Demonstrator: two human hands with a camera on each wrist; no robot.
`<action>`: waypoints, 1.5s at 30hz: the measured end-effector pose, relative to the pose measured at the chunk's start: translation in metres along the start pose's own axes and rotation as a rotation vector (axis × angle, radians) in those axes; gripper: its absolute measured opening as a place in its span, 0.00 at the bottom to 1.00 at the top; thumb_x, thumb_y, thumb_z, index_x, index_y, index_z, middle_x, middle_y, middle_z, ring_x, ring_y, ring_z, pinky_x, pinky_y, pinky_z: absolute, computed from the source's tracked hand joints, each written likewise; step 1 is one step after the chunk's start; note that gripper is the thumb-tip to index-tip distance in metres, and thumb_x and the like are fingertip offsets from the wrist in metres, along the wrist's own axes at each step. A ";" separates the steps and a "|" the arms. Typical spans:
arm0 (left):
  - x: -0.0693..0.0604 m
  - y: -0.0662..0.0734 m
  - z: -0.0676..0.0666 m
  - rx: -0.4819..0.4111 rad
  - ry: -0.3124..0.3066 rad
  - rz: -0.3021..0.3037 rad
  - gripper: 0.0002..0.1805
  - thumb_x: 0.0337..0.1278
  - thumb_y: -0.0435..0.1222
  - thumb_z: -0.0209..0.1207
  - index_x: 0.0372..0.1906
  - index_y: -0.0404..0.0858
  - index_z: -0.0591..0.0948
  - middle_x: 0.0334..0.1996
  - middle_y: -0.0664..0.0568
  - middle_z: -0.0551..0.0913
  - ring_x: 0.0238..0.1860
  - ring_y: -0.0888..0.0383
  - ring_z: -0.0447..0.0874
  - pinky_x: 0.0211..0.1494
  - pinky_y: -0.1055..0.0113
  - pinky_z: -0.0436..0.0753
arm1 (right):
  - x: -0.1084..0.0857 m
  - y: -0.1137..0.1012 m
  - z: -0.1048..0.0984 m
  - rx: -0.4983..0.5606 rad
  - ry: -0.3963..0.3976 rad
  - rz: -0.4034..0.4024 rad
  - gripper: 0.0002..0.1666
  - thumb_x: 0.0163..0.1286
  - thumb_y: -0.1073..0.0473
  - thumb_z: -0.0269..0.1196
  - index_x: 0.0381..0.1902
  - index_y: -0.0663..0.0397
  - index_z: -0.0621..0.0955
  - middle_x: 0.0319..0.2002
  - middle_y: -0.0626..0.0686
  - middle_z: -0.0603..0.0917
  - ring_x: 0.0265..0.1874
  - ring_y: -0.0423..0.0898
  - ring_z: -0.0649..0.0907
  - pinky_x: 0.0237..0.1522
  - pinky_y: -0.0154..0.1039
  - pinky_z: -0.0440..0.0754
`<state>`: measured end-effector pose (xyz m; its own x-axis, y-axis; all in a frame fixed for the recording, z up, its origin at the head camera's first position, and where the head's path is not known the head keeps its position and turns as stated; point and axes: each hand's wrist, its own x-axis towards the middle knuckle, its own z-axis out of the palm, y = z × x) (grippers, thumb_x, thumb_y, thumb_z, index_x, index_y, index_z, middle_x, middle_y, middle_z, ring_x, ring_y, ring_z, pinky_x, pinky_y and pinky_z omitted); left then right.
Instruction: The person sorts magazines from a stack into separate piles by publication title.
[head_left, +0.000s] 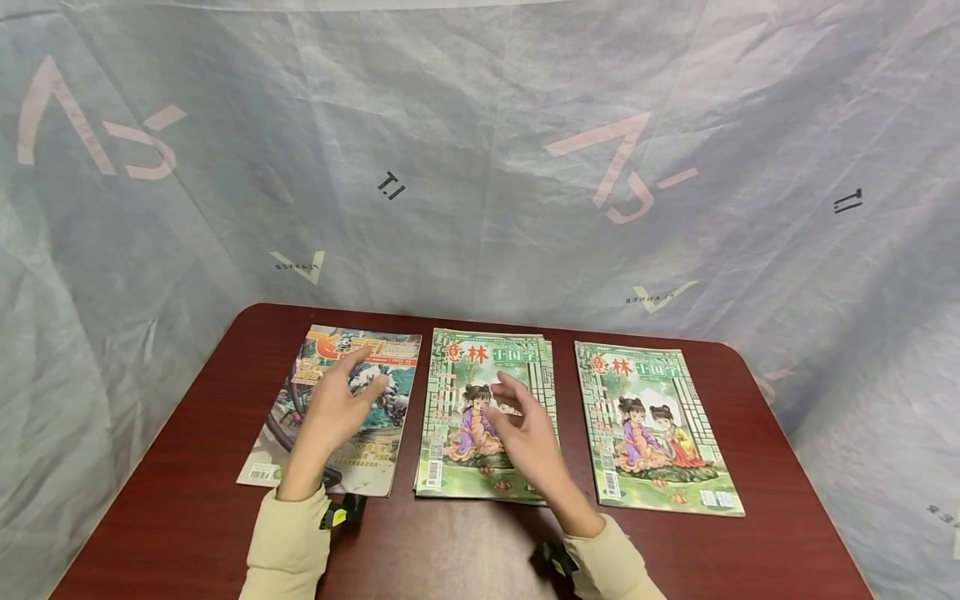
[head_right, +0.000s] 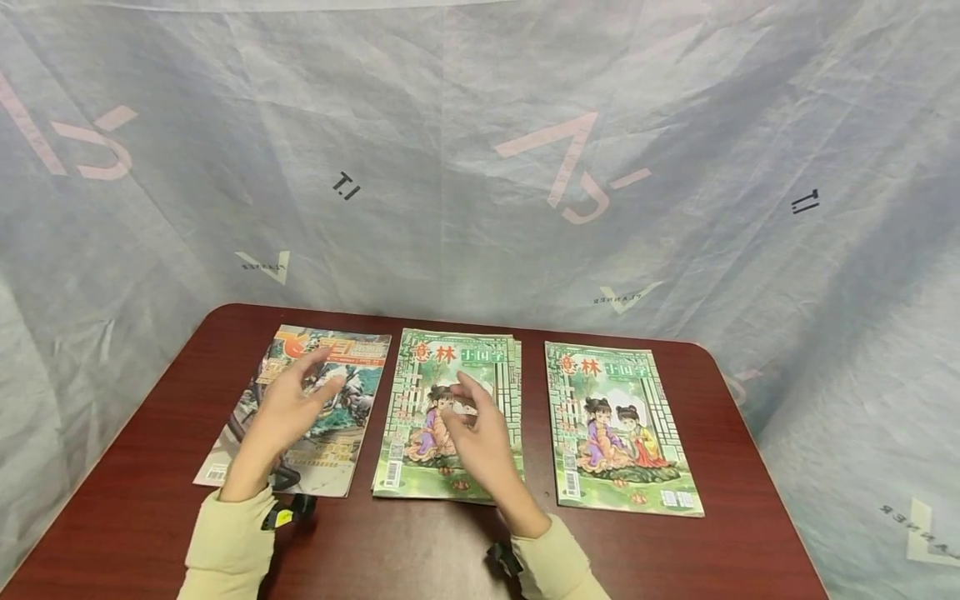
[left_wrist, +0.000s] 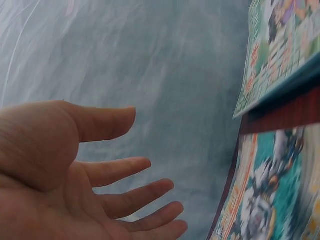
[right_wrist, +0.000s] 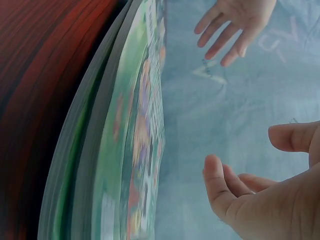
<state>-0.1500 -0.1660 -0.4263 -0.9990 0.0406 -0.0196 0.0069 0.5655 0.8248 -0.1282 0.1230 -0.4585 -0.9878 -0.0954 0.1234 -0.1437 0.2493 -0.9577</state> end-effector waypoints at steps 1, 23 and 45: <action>0.000 0.001 0.003 -0.005 -0.008 0.005 0.36 0.85 0.37 0.60 0.86 0.31 0.64 0.85 0.28 0.61 0.85 0.27 0.55 0.82 0.27 0.61 | -0.002 0.001 -0.005 -0.010 0.005 0.004 0.36 0.79 0.69 0.66 0.81 0.68 0.71 0.68 0.70 0.82 0.70 0.68 0.81 0.69 0.56 0.84; -0.001 0.012 0.046 -0.010 -0.059 0.047 0.33 0.83 0.36 0.63 0.83 0.29 0.70 0.71 0.28 0.76 0.66 0.31 0.81 0.65 0.36 0.83 | -0.009 0.012 -0.056 -0.067 0.081 0.107 0.34 0.83 0.70 0.63 0.82 0.67 0.70 0.69 0.70 0.81 0.70 0.66 0.82 0.71 0.46 0.81; 0.007 -0.005 0.068 0.082 -0.189 -0.017 0.35 0.83 0.40 0.64 0.77 0.18 0.71 0.57 0.34 0.83 0.50 0.43 0.81 0.54 0.46 0.79 | -0.001 0.046 -0.079 -0.221 -0.008 0.250 0.37 0.79 0.67 0.68 0.80 0.77 0.69 0.60 0.72 0.80 0.52 0.59 0.83 0.39 0.38 0.82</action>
<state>-0.1539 -0.1127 -0.4688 -0.9729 0.1802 -0.1447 0.0019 0.6322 0.7748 -0.1389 0.2106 -0.4819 -0.9938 -0.0125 -0.1109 0.0922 0.4686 -0.8786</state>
